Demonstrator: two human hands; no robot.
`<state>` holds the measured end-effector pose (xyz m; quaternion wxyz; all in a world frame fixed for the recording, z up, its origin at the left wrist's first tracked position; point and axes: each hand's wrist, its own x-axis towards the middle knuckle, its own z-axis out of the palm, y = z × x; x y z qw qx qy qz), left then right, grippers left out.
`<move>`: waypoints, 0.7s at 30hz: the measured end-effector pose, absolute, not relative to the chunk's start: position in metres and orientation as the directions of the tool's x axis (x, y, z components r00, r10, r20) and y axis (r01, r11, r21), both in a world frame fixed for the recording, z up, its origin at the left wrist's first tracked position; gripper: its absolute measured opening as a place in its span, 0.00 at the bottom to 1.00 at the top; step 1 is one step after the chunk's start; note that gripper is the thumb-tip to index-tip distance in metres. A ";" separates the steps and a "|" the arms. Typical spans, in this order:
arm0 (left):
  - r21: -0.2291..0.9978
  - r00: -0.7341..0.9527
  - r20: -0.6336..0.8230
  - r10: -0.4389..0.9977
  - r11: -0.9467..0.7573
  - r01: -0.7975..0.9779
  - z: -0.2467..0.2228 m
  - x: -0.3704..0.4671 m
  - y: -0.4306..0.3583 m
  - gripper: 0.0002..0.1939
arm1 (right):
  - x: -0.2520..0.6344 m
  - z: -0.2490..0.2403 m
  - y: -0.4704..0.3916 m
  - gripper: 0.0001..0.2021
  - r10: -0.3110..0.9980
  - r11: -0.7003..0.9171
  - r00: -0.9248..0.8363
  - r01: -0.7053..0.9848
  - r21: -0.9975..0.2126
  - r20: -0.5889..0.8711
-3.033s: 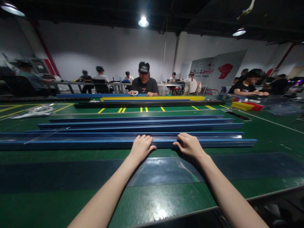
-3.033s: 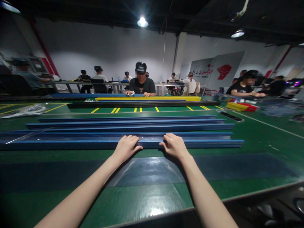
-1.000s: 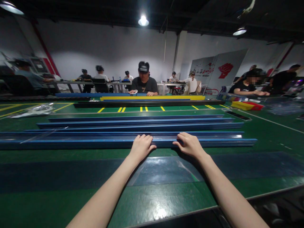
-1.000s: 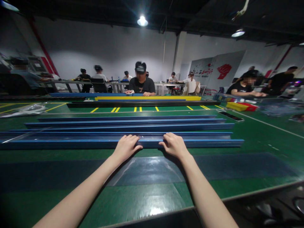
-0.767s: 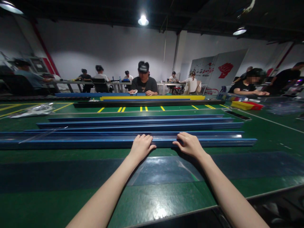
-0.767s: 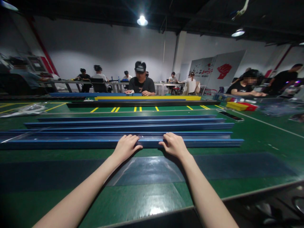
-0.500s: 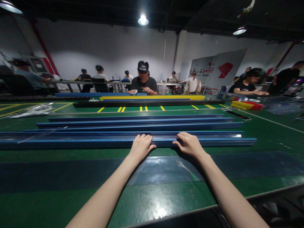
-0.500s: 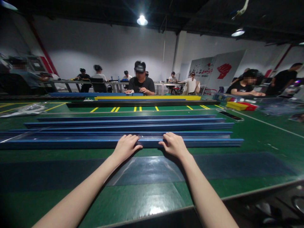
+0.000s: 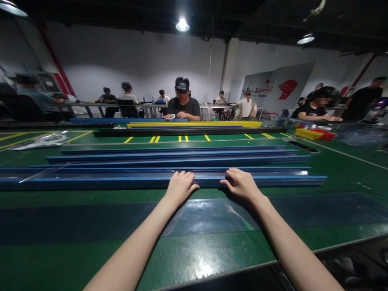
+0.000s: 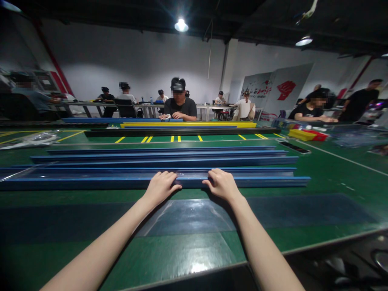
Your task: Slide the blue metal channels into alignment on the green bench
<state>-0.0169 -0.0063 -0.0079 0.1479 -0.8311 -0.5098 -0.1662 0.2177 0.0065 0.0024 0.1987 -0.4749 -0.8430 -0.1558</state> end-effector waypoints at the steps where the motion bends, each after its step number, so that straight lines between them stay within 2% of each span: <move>1: -0.076 0.425 0.427 0.798 -0.437 0.896 -0.008 -0.017 -0.006 0.13 | 0.218 0.002 0.007 0.13 0.738 0.501 -0.471 0.862 0.075 0.483; 21: -0.083 0.425 0.422 0.800 -0.433 0.898 -0.009 -0.017 -0.007 0.14 | 0.217 0.003 0.007 0.13 0.741 0.493 -0.470 0.866 0.085 0.479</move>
